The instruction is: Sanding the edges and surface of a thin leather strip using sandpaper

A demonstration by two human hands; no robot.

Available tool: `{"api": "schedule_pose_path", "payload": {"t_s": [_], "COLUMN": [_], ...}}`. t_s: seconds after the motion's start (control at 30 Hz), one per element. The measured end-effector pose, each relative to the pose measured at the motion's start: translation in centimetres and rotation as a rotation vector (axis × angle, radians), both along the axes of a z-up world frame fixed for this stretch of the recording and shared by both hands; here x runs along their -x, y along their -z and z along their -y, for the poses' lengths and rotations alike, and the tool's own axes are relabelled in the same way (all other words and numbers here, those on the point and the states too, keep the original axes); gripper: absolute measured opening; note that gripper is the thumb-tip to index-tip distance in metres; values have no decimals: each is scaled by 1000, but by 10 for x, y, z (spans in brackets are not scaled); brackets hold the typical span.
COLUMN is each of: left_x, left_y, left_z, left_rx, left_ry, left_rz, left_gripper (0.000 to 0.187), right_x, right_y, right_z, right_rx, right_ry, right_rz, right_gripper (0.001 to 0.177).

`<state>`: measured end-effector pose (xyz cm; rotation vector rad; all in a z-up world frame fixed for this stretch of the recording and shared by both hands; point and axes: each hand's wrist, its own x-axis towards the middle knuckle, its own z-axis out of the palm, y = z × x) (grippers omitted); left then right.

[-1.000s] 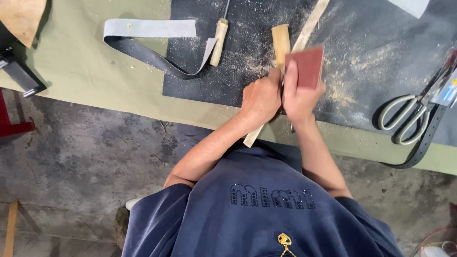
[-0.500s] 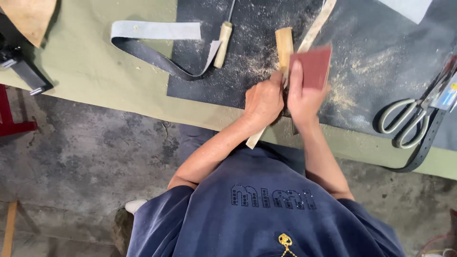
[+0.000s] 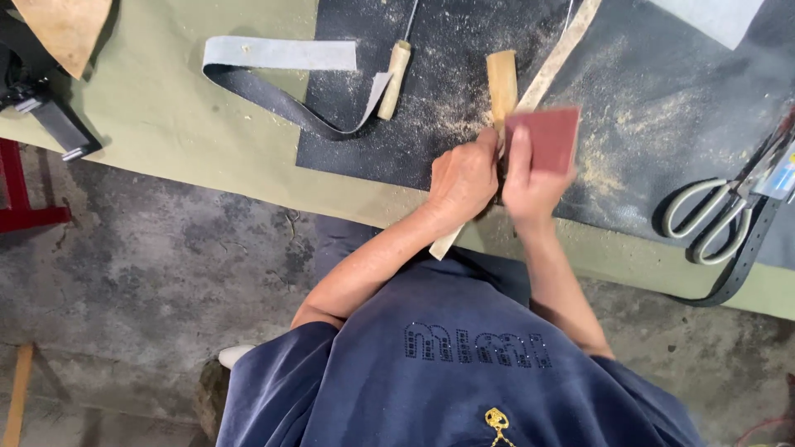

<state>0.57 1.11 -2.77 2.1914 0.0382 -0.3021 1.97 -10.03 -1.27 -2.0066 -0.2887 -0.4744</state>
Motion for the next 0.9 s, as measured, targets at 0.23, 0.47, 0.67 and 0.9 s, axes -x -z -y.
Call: {"api": "schedule_pose_path", "payload": {"t_s": [0.23,0.47,0.67,0.9], "left_x": [-4,5,7,-10], "left_y": [-5,-19,-19,-32], "left_z": [-5,-20,-24,-8], "left_rx": [-51,-3,63,56], "left_ry": [-8,54,55,62], "left_rz": [20,-36,-53,-41], "left_gripper": [17,26,29,19], "right_x": [-58,-5,2,9], "right_y": [42,25,53,26], "right_z": [29,26,45,15], "right_rx": [-127,-174,-205,-103], "right_ry": [115,146,37,25], "right_rz": [-39,-274,-204,-71], "right_gripper": [22,26,8,25]}}
